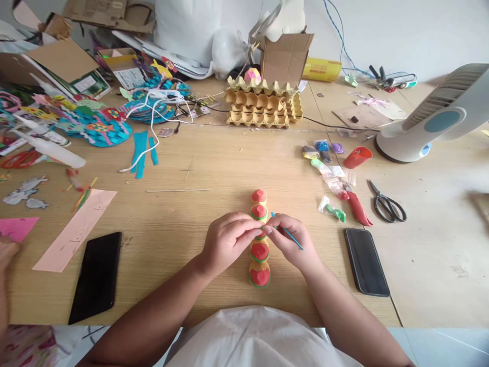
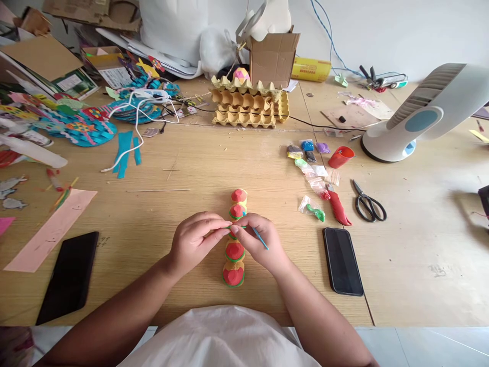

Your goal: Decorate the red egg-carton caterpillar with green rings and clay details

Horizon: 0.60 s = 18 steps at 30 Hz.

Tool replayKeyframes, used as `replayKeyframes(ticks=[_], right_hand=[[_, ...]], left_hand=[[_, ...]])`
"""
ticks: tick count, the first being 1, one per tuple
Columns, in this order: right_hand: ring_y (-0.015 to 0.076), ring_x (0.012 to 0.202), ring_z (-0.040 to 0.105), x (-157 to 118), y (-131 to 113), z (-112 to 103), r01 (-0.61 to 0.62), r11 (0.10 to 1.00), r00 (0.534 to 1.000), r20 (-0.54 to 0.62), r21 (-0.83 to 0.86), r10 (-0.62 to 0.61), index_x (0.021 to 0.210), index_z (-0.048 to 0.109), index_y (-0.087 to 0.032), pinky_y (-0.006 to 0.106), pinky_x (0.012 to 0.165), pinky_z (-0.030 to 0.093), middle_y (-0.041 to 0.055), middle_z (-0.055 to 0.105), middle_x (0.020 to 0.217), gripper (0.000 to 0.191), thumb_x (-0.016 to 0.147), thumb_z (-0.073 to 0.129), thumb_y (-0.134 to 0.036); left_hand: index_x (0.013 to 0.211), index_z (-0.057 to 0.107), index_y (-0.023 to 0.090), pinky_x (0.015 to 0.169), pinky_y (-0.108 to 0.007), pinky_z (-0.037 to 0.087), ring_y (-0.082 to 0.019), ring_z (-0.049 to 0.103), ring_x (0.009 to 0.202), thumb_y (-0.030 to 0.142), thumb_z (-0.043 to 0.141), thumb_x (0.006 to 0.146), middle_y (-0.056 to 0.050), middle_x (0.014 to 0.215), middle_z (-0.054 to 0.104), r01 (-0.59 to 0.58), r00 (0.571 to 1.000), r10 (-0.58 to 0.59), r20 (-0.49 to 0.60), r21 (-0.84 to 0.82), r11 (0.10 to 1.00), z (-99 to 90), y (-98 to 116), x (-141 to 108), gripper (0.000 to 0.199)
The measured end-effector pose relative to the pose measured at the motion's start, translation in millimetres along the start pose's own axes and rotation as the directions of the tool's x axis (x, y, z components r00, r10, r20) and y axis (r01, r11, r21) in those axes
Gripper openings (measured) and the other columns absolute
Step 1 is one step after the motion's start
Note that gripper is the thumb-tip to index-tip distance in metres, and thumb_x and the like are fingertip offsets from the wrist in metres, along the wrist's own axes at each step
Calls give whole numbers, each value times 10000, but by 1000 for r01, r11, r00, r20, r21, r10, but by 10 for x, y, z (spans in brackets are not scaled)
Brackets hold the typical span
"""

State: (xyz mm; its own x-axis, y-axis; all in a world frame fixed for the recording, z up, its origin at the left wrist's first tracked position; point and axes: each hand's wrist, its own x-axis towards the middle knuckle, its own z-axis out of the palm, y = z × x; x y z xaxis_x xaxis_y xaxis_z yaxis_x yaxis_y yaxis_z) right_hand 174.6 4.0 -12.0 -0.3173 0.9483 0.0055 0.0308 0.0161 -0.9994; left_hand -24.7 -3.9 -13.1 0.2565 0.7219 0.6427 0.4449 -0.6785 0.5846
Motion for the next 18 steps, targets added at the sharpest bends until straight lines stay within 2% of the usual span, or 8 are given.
replayKeyframes(ticks=[5, 9, 11, 14, 18], right_hand=[[143, 663, 547, 4, 5, -6, 24, 999, 1000, -3, -38, -25, 765, 730, -192, 278, 616, 421, 28, 662, 716, 393, 950, 702, -537], [148, 674, 571, 8, 15, -5, -10, 1000, 1000, 0, 22, 10, 873, 756, -202, 275, 615, 442, 28, 689, 765, 343, 898, 764, -545], [146, 673, 578, 7, 6, -3, -7, 1000, 1000, 3, 17, 7, 862, 759, -200, 273, 621, 448, 28, 696, 764, 325, 895, 777, -523], [136, 665, 572, 1, -6, -4, 38, 999, 999, -1, -20, -38, 792, 752, -195, 263, 627, 448, 24, 696, 737, 301, 934, 750, -462], [120, 634, 540, -6, 11, -10, 49, 999, 999, -13, -8, -49, 777, 739, -197, 246, 596, 425, 10, 676, 707, 296, 953, 732, -435]], left_hand=[[1026, 748, 203, 762, -257, 578, -151, 739, 830, 116, 766, 915, -27, 933, 790, -17, 1000, 18, -12, 19, 1000, -2, 4, -1, 142], [1050, 754, 204, 761, -248, 577, -144, 737, 827, 90, 751, 919, -25, 930, 788, -21, 999, 22, -29, 29, 999, 4, -6, -5, 174], [1049, 755, 204, 762, -246, 577, -142, 737, 829, 88, 746, 922, -25, 926, 787, -24, 999, 25, -37, 33, 999, 2, -9, -3, 171], [1033, 746, 202, 745, -248, 574, -138, 728, 801, 142, 777, 916, -22, 912, 784, -21, 999, 21, -28, 18, 1000, -6, -1, 4, 135], [1086, 734, 212, 739, -255, 582, -144, 730, 807, 232, 831, 884, -29, 950, 787, 5, 1000, -5, -10, -1, 1000, -7, 16, 15, 225]])
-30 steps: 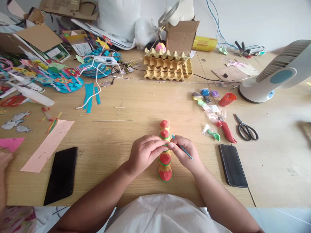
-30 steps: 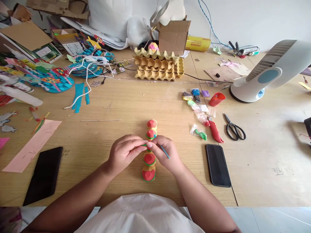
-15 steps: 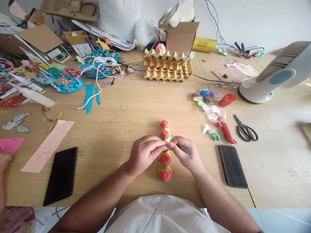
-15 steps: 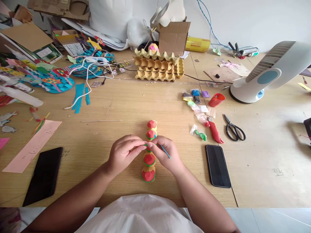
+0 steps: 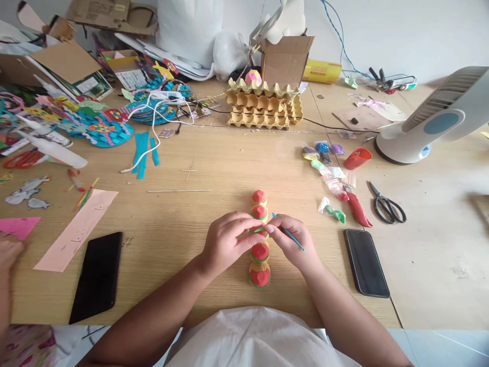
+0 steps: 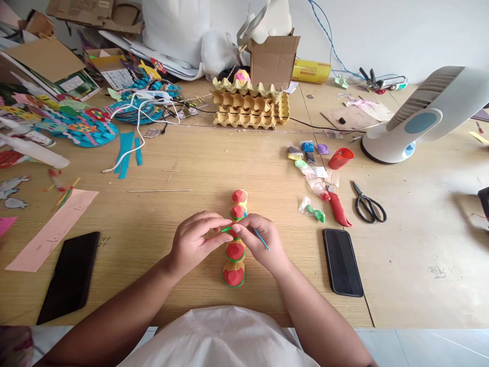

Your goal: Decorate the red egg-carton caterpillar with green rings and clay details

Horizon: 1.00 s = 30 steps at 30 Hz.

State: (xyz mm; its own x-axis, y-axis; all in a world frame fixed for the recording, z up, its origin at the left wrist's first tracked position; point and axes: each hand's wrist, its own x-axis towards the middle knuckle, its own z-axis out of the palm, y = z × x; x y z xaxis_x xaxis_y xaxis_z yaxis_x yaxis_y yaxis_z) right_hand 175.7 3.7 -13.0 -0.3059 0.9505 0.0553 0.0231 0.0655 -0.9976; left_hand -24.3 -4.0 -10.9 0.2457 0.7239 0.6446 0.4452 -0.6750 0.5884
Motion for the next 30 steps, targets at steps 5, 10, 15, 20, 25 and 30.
replayKeyframes(ticks=[5, 10, 15, 20, 25, 30], right_hand=[[126, 640, 525, 8, 17, -7, -21, 1000, 1000, 1, -3, 21, 750, 721, -192, 253, 595, 416, 10, 645, 691, 363, 945, 724, -498], [146, 680, 560, 8, -5, -9, -69, 997, 997, 25, 18, 68, 809, 735, -196, 271, 626, 450, 23, 660, 733, 391, 928, 717, -568], [161, 730, 620, 6, 1, 12, -134, 984, 991, 38, 115, 130, 900, 749, -212, 285, 674, 503, 18, 683, 782, 370, 835, 820, -569], [153, 725, 623, 21, 3, 16, -105, 989, 994, 19, 101, 104, 839, 748, -205, 272, 675, 515, 21, 704, 776, 358, 834, 825, -554], [159, 747, 640, 14, 11, 12, -91, 992, 995, 45, 90, 87, 877, 752, -205, 281, 696, 518, 32, 728, 821, 335, 853, 815, -533], [164, 748, 643, 14, 30, 18, -74, 994, 997, 0, 82, 75, 889, 745, -216, 288, 699, 527, 26, 720, 810, 351, 851, 805, -560]], left_hand=[[1077, 741, 221, 767, -265, 587, -147, 740, 842, 142, 779, 914, -25, 955, 792, -17, 1000, 17, -4, 0, 1000, 16, -4, -7, 185], [1072, 746, 228, 759, -262, 585, -144, 739, 832, 126, 766, 920, -22, 949, 791, -10, 1000, 10, -4, -3, 1000, 21, -29, -27, 184], [1092, 747, 234, 786, -258, 588, -141, 738, 866, 126, 769, 918, -21, 968, 786, -3, 1000, 3, -13, -7, 1000, 29, -58, -45, 206], [1136, 740, 239, 809, -265, 595, -144, 739, 893, 115, 754, 924, -27, 995, 784, -3, 1000, 2, -12, -27, 1000, 40, -76, -56, 246], [1106, 740, 231, 796, -260, 595, -138, 735, 876, 102, 739, 930, -30, 982, 781, -12, 999, 11, -33, -34, 999, 45, -89, -40, 219], [1097, 745, 229, 762, -255, 597, -136, 733, 835, 128, 750, 930, -29, 955, 782, -22, 999, 20, -39, -43, 999, 44, -84, -27, 195]])
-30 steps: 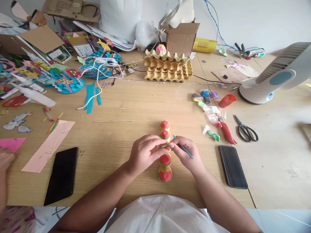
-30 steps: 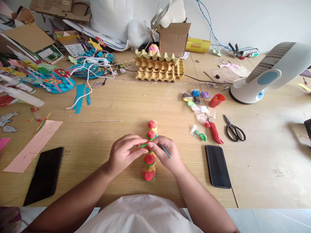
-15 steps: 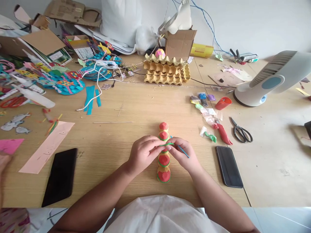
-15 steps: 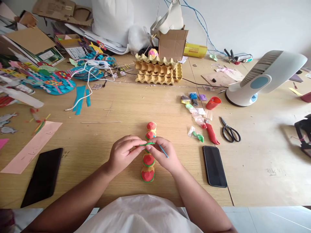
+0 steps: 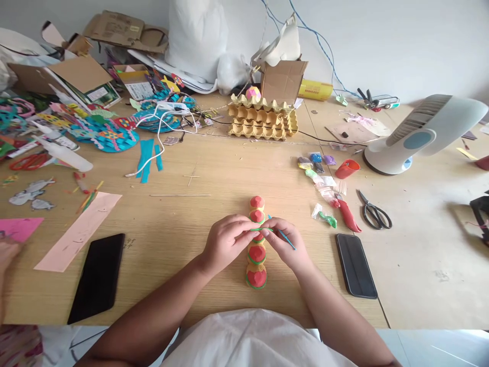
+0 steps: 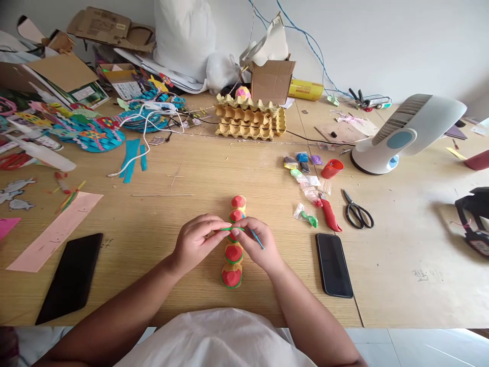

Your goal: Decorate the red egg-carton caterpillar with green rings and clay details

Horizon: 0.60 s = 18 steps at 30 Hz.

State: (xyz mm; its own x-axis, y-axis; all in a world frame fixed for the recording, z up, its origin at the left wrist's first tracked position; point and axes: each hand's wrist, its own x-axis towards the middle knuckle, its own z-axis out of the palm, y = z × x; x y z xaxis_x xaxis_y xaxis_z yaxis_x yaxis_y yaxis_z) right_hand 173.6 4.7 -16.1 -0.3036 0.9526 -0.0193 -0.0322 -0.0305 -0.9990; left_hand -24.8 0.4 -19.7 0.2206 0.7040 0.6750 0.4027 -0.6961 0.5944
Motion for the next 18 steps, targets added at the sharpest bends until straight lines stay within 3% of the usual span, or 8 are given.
replayKeyframes(ticks=[18], right_hand=[[151, 675, 579, 34, 67, -21, 41, 998, 999, 15, -39, -40, 836, 734, -205, 276, 630, 462, 17, 676, 744, 361, 895, 758, -560]], left_hand=[[1064, 751, 230, 756, -263, 597, -141, 732, 825, 151, 750, 934, -25, 933, 780, 10, 1000, -9, 10, -13, 1000, 10, -25, -28, 153]])
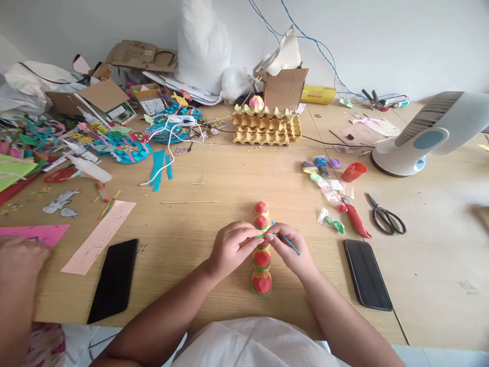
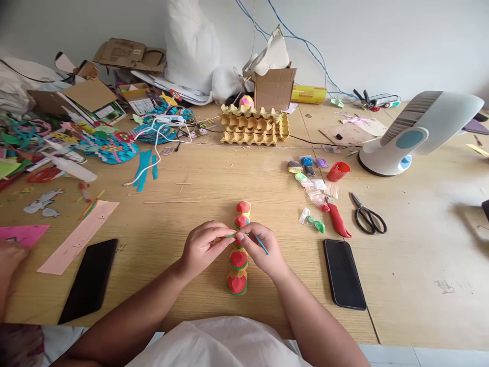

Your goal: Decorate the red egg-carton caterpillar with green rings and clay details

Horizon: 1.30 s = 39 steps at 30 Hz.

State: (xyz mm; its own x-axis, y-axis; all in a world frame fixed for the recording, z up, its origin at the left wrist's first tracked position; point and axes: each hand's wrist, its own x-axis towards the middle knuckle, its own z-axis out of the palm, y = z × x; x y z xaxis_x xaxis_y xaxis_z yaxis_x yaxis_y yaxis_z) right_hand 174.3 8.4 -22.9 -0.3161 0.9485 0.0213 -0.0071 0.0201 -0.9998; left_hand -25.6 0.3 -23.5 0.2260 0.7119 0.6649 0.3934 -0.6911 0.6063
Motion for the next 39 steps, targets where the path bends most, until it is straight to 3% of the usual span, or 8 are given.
replayKeyframes(ticks=[10, 21, 26, 32, 39], right_hand=[[169, 704, 611, -8, -24, 28, -24, 1000, 999, 26, 18, 23, 820, 727, -202, 298, 665, 485, 25, 684, 738, 423, 894, 734, -618], [173, 733, 648, -24, -14, 48, -25, 999, 999, 31, 40, 24, 837, 728, -199, 304, 703, 513, 36, 715, 784, 413, 931, 697, -600], [177, 741, 650, -27, -23, 38, -23, 999, 1000, 22, 32, 22, 819, 717, -201, 303, 704, 514, 37, 714, 784, 419, 929, 698, -604], [170, 713, 626, -13, -50, 26, -19, 999, 1000, 19, 27, 19, 801, 717, -201, 304, 687, 498, 31, 696, 751, 434, 928, 694, -615], [165, 717, 612, -18, -49, 53, -71, 995, 997, 30, 76, 69, 828, 727, -207, 299, 672, 488, 20, 684, 755, 388, 857, 790, -589]], left_hand=[[1029, 758, 236, 746, -267, 591, -139, 723, 808, 179, 743, 948, -22, 910, 775, 6, 1000, -6, 19, -3, 1000, -22, -13, 4, 100], [1094, 753, 237, 766, -277, 607, -152, 738, 855, 179, 737, 951, -37, 963, 792, 10, 1000, -11, 24, 41, 999, -40, 2, 2, 154], [1155, 739, 235, 719, -261, 604, -132, 715, 772, 183, 743, 946, -40, 995, 795, 30, 999, -31, 20, 38, 999, -38, -4, -5, 216], [1068, 755, 228, 810, -253, 593, -135, 736, 873, 123, 745, 932, -20, 955, 789, -4, 1000, 4, 22, 18, 1000, -50, 28, 27, 172], [1056, 752, 225, 759, -255, 591, -139, 731, 829, 186, 755, 942, -25, 935, 785, -1, 1000, 0, 28, 21, 1000, -57, 27, 21, 120]])
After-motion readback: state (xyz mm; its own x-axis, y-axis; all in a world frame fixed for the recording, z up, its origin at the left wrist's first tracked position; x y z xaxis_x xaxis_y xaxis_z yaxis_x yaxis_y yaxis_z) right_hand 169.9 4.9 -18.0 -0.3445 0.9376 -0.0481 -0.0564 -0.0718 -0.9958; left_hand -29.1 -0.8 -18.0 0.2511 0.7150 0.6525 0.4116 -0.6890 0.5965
